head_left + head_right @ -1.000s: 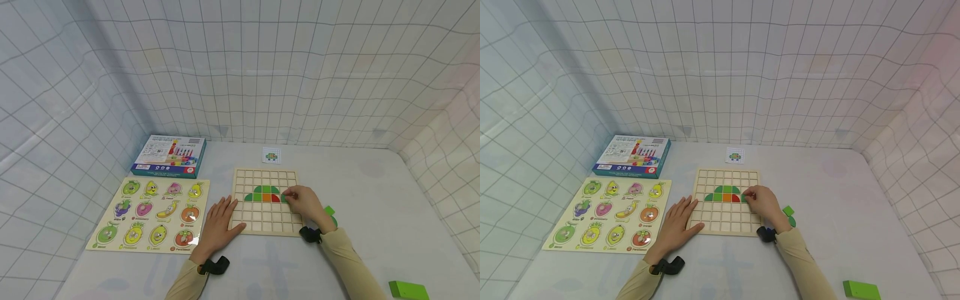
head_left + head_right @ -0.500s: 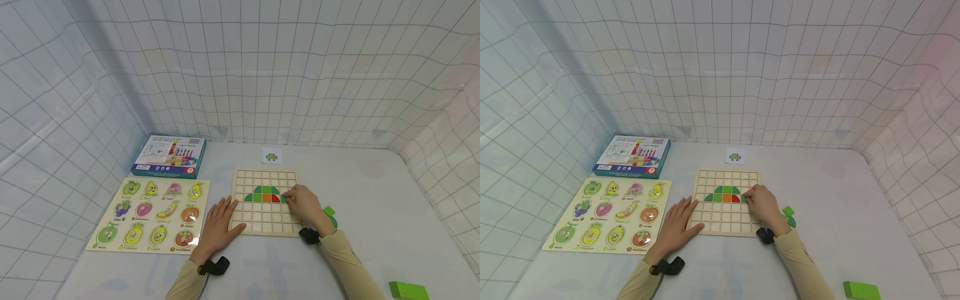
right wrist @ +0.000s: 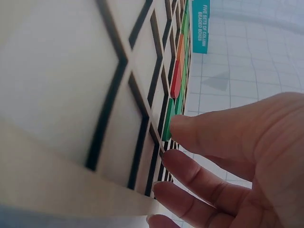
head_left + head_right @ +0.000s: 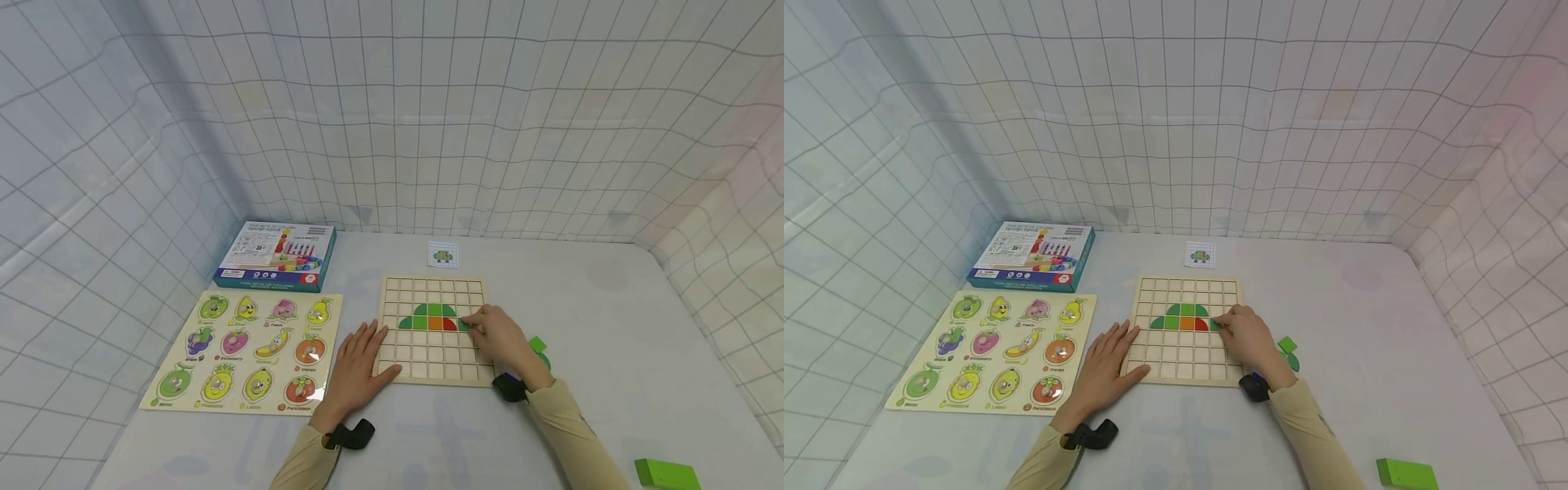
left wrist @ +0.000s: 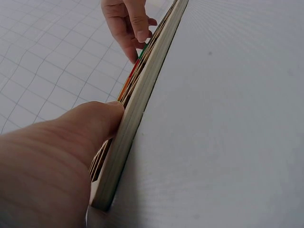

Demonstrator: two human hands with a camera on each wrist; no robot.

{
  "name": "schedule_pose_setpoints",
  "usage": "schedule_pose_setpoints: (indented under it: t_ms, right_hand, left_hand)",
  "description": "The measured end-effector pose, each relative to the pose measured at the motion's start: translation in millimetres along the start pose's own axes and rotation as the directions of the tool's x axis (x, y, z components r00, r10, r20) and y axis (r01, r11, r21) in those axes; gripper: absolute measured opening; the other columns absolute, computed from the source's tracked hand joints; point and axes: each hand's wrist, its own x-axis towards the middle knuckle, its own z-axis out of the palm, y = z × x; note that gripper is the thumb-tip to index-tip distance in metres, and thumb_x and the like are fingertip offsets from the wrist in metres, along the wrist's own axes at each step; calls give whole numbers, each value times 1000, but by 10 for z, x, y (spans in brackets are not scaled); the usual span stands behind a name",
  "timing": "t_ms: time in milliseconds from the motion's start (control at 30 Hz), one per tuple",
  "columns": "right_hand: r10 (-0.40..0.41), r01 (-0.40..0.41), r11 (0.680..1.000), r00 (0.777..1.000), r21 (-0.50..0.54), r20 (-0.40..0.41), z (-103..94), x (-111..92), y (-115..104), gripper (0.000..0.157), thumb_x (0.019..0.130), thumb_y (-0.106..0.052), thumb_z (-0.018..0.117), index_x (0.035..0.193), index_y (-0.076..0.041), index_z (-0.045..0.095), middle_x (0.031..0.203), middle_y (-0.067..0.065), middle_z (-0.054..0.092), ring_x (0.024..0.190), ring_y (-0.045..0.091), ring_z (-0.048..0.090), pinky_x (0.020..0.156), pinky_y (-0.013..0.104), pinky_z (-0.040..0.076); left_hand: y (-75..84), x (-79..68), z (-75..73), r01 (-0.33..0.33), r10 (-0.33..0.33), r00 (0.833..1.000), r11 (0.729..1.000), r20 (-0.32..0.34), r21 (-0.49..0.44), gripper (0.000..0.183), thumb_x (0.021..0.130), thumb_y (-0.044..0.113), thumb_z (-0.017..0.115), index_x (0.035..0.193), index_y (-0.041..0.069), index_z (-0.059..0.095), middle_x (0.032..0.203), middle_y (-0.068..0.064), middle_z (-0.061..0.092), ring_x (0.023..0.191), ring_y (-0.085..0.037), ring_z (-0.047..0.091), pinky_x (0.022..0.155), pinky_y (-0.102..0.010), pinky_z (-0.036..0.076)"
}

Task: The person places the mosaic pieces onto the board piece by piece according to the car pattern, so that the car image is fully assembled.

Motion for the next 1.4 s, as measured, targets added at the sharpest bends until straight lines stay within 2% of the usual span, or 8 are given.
schedule_pose_setpoints:
  t_ms: [167,300,467,667,767,900,1067,1400]
  right_hand:
    - [-9,8,999,1000,52,6,-3,-33,46,28,88,-7,65,115,-2,68,92,0,57,84,18,47,66,30,41]
    - [-9,11,997,1000,82,-21,-18,-69,95,22,88,-7,65,108,-2,71,89,1,58,81,18,49,66,32,43]
    - [39,-29,991,997,129,-73,-117,-155,171,16,90,-11,65,101,-5,73,93,2,62,86,21,55,71,37,47]
    - [92,-79,989,990,122,-109,-283,-293,328,11,88,-12,68,96,-6,73,93,3,64,83,22,56,66,36,45]
    - [124,-114,988,989,107,-87,-336,-349,384,9,87,-13,69,93,-7,73,88,2,63,78,19,54,64,34,44]
    - [143,-141,984,990,106,-14,-399,-416,413,8,86,-14,70,91,-7,72,83,-1,61,72,16,52,62,33,43]
    - [96,-105,988,992,113,81,-438,-477,461,9,82,-10,74,91,-9,71,81,-4,60,71,14,50,63,33,44]
    - [50,-68,985,992,161,112,-391,-452,531,8,81,-7,74,88,-9,71,78,-5,57,70,14,48,62,33,43]
  left_hand:
    - [-2,-2,2,-1,1,1000,1000,-3,2,73,88,49,59,146,10,38,151,-13,31,140,-30,19,111,-48,11]
    - [3,-6,3,-11,11,1000,1000,-16,0,73,87,48,61,145,8,39,150,-14,32,139,-32,21,110,-50,13]
    - [15,-8,2,-7,7,1000,1000,-13,-1,74,87,49,61,145,8,40,150,-14,32,140,-32,20,110,-50,12]
    - [16,-5,-8,-1,1,1000,1000,-2,-5,74,88,49,60,146,9,39,150,-14,31,140,-31,20,111,-49,12]
    - [9,-1,-13,7,-7,1000,1000,5,-4,74,88,50,59,146,10,38,151,-12,30,140,-30,18,111,-48,11]
    - [2,0,-12,17,-17,1000,1000,12,-1,74,88,50,58,146,10,38,152,-11,29,141,-27,17,112,-46,9]
    - [6,3,-8,18,-18,1000,1000,12,0,74,88,51,58,146,10,38,152,-11,29,141,-27,17,112,-46,9]
    - [6,5,-4,-6,6,1000,1000,-9,-8,73,88,48,60,145,9,39,150,-14,32,140,-31,20,111,-49,12]
